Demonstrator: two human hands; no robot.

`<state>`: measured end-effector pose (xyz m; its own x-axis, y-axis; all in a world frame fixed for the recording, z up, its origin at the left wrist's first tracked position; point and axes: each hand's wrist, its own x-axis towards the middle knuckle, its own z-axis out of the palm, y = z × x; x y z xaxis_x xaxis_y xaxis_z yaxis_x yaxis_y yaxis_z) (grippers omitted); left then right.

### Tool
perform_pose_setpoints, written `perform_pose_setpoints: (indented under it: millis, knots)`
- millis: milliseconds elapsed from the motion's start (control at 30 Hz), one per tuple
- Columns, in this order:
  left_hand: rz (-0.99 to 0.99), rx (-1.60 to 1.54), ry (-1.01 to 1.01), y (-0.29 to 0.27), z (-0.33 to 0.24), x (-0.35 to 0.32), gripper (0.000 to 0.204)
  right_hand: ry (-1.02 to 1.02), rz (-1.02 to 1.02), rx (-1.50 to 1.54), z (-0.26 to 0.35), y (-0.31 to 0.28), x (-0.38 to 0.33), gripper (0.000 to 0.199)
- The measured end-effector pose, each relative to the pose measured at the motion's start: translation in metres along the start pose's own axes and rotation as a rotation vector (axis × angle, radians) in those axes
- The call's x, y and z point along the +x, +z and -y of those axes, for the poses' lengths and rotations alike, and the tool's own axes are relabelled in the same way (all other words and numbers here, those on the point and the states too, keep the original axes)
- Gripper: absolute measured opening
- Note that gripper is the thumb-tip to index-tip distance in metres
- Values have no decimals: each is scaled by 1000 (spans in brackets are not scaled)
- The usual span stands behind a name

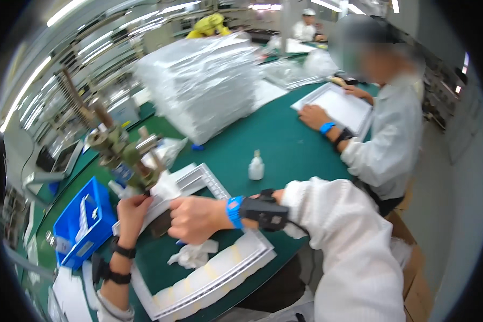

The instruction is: The recorder is assembling white rectangular plastic frames on a factory line, involving cleaning, applying glue or sealant, and pressing components together.

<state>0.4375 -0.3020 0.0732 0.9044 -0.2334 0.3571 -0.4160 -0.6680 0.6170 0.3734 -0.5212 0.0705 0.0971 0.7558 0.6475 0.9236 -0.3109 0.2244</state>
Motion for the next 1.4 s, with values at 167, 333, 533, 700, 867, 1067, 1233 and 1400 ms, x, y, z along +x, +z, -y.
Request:
perform_pose_setpoints:
  millis: [167,333,533,700,867,1067,1233,1400]
  knots:
    - [15,-92,-35,1,1,-1,25,10,90,-35,3,-2,1,17]
    - [-18,-158,-7,-1,-4,-1,26,123,90,175,14,-66,40,16]
    - [-5,-216,-31,-1,6,0,26,592,-264,758,-38,-139,117,22]
    - [2,-245,-69,-8,14,5,28,755,-611,1007,-136,-108,157,27]
    - [213,-267,-34,-28,20,3,27,959,-591,1292,-182,-94,136,42]
    - [251,-191,-26,-69,30,-19,27,1167,-441,772,-137,-89,85,48]
    - [323,-136,-33,-72,39,-22,23,1175,-228,316,10,-136,-4,20]
    - [322,-112,-25,-78,38,-21,20,1678,-12,224,119,-139,-58,24]
